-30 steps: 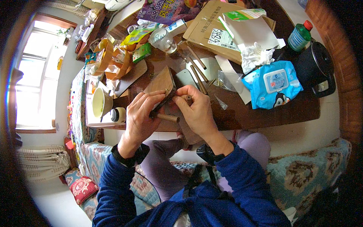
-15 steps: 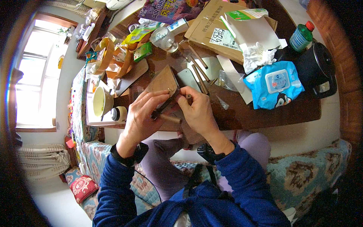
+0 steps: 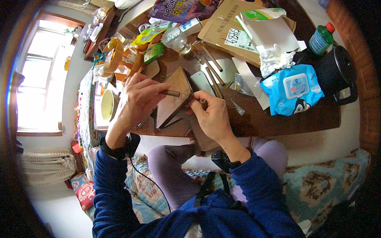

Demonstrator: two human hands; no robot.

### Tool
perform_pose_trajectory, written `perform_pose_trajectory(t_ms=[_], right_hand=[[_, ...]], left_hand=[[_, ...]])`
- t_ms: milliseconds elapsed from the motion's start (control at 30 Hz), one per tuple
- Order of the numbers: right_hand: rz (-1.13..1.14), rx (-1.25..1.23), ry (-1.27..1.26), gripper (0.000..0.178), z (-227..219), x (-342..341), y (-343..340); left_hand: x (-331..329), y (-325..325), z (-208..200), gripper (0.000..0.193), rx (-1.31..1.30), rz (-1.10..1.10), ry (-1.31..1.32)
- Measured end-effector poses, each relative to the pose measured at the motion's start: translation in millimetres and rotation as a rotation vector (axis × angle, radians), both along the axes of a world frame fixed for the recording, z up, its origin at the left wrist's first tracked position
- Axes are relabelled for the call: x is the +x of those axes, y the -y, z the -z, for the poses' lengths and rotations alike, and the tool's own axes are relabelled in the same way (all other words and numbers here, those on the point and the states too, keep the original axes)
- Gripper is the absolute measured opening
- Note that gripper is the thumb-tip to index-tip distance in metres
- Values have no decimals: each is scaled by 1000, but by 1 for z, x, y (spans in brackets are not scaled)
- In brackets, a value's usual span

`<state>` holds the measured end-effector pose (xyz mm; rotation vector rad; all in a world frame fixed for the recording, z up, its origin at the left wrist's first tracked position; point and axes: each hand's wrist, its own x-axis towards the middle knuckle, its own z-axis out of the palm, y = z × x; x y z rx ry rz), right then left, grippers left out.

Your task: The person assembles a wooden furniture component by inserting a metal dowel into a pre-drilled hole on a flat wooden piece and then screwing a wooden rod into the dowel to secure the joint.

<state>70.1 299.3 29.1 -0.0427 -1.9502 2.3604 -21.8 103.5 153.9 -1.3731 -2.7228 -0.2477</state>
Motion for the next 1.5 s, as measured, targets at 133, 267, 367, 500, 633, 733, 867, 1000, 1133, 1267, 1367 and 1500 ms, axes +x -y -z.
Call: perform_pose_trajectory(t_ms=[133,267,367,500,633,733,867,1000,1133,1267,1367,1500], right_hand=[[17,33,-7,15,3,-1,1],[52,12,-39,15,4,-2,2],[22,70,-36,15,4,-2,-1],[34,118,-47,13,3,-2,-4],[89,115,-78,10,2,-3,-6],[152,247,-137,9,1,-3,-7],[169,238,-181,8,-2,-4,-10],[156,222,-222,11,-5,-4,-11],[130,236,-224,10,-7,-4,-13],[107,235,-219,10,-6,-4,-14],[110,240,-218,10,-3,-5,-14],[80,166,-168,11,2,-6,-15]], left_hand=[[-8,-7,-4,27,-32,35,-42],[-13,-12,-10,25,-71,90,-86],[-18,-16,-18,24,-111,153,-112],[-22,-26,-28,21,-178,212,-127],[-27,-36,-37,17,-250,273,-123],[-31,-42,-40,14,-332,281,-83],[-37,-45,-39,13,-331,296,-25],[-39,-44,-39,14,-387,267,15],[-35,-45,-39,16,-381,246,60],[-31,-51,-43,18,-386,274,-10],[-28,-55,-44,21,-379,316,-61],[-17,-57,-38,22,-333,299,-110]])
